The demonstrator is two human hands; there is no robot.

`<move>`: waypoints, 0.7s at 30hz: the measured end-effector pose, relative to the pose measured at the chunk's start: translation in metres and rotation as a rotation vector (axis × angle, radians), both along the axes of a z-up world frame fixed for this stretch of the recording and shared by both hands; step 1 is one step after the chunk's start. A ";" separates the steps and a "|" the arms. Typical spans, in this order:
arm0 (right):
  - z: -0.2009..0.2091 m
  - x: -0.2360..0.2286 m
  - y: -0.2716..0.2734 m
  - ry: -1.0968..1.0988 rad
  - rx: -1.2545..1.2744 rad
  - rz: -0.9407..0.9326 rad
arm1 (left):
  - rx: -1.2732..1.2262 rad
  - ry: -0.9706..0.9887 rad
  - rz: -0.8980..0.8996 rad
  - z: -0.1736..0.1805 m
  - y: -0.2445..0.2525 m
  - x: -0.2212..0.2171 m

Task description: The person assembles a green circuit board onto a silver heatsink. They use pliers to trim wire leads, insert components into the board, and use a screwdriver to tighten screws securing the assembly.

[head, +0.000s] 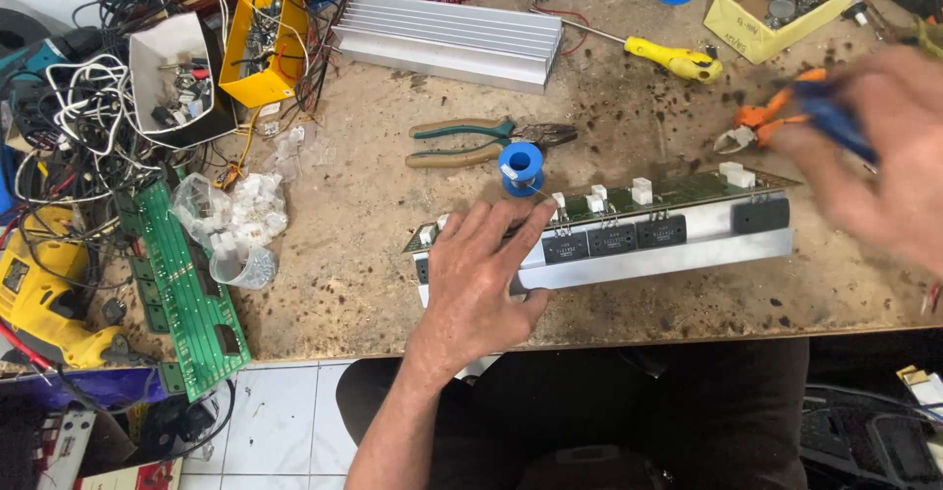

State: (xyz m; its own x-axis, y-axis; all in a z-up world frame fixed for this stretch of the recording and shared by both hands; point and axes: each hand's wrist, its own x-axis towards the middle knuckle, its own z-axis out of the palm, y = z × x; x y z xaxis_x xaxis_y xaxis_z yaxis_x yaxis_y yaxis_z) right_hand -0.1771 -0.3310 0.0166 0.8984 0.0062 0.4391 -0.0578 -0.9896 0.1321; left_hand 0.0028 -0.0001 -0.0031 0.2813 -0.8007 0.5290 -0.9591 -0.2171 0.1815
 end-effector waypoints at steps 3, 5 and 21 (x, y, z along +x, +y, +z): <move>-0.064 -0.050 -0.008 0.159 -0.848 -0.628 | -0.029 0.027 -0.015 -0.006 0.003 0.001; -0.119 -0.070 -0.012 -0.043 -0.020 -0.782 | -0.065 0.030 -0.014 -0.009 0.002 0.001; -0.123 -0.058 0.046 -0.241 -0.092 -0.663 | -0.141 0.002 -0.085 -0.004 0.003 0.000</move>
